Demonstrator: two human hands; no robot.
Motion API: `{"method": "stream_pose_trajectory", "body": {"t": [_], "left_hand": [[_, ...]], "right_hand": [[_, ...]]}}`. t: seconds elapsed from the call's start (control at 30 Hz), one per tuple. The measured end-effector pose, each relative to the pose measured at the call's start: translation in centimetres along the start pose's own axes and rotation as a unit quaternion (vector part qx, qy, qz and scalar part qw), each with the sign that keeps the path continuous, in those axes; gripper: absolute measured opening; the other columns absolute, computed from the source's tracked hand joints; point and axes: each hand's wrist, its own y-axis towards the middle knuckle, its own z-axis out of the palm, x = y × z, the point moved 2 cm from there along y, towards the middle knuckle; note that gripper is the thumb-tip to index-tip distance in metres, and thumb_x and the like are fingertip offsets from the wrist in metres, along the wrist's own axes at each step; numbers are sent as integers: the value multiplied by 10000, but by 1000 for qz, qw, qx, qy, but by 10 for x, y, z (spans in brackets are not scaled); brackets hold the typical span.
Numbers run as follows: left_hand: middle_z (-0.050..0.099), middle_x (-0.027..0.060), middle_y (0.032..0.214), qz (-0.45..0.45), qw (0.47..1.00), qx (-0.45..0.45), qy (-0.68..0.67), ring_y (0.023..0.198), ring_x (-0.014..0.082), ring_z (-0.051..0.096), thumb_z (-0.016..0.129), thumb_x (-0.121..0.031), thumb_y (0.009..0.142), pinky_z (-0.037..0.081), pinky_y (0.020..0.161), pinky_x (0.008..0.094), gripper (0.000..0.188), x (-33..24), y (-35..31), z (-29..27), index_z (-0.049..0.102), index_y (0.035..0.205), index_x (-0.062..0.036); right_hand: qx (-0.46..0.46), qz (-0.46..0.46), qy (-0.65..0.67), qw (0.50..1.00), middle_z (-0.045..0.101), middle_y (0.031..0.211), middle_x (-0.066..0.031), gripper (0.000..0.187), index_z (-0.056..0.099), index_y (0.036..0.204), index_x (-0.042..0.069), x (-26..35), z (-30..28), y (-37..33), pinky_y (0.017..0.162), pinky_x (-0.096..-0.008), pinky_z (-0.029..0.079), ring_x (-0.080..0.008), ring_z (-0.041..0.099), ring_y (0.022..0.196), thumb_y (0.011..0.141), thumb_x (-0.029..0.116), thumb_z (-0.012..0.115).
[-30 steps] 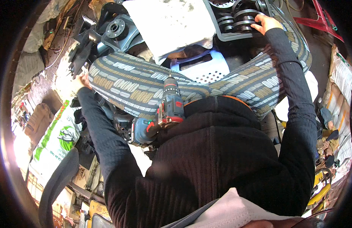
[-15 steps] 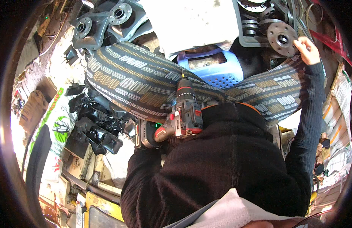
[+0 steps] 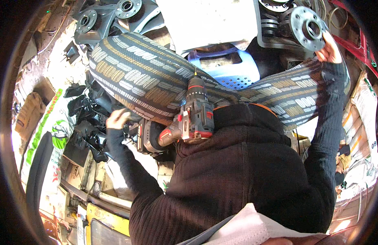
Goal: The person uses a cordless drill to bore holes into several black metal parts placed on a workbench. They handle each part individually, position it, drill, then set it aside and pick up the next one. The workspace is cluttered with similar parts and tools.
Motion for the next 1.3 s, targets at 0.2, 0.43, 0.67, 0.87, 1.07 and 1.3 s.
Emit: {"method": "stream_pose_trajectory", "body": {"t": [0.2, 0.43, 0.67, 0.87, 1.07, 1.3], "left_hand": [[563, 113, 1061, 60, 902, -245, 349, 816, 168, 566, 612, -77, 798, 481, 653, 257, 265, -8, -78, -253, 596, 1062, -59], [581, 99, 884, 485, 823, -136, 262, 722, 183, 568, 604, -129, 820, 470, 642, 293, 326, -268, 89, -103, 521, 1114, -14], [553, 119, 846, 72, 994, 28, -71, 682, 219, 555, 728, -187, 658, 476, 609, 319, 635, -339, 251, 92, 486, 1239, -98], [605, 89, 915, 158, 983, -78, -59, 713, 156, 566, 745, -224, 715, 476, 583, 287, 485, -303, 263, 110, 548, 1126, -61], [617, 100, 967, 400, 908, -108, 62, 815, 173, 587, 697, -214, 751, 475, 736, 295, 455, -300, 113, 69, 551, 1152, -57], [565, 102, 1045, 197, 959, 172, 108, 943, 204, 569, 711, -156, 685, 461, 826, 310, 679, -222, -92, 64, 423, 1297, -91]], "right_hand": [[69, -75, 120, 988, 603, 808, -24, 211, 548, 1030, 79, -13, 1, 47, 351, -188, 210, -52, 233, 387, 890, 237, 535], [37, -124, 270, 954, 237, 471, 74, 339, 417, 564, 161, -9, 79, 26, 337, -221, 168, -68, 205, 356, 865, 198, 569], [29, -114, 279, 953, 257, 453, 58, 323, 406, 586, 163, -36, 62, 38, 320, -225, 173, -72, 238, 336, 878, 201, 539], [28, -137, 137, 981, 361, 560, 68, 125, 601, 871, 122, -31, 95, 45, 365, -201, 200, -48, 264, 424, 835, 242, 600], [54, -103, 6, 993, 377, 530, 70, 162, 612, 869, 133, -31, 147, 77, 348, -205, 210, -44, 295, 388, 794, 269, 657], [52, -83, -57, 994, 420, 527, 61, 244, 629, 864, 110, -62, 176, 117, 350, -219, 243, -48, 336, 387, 775, 332, 681]]}}
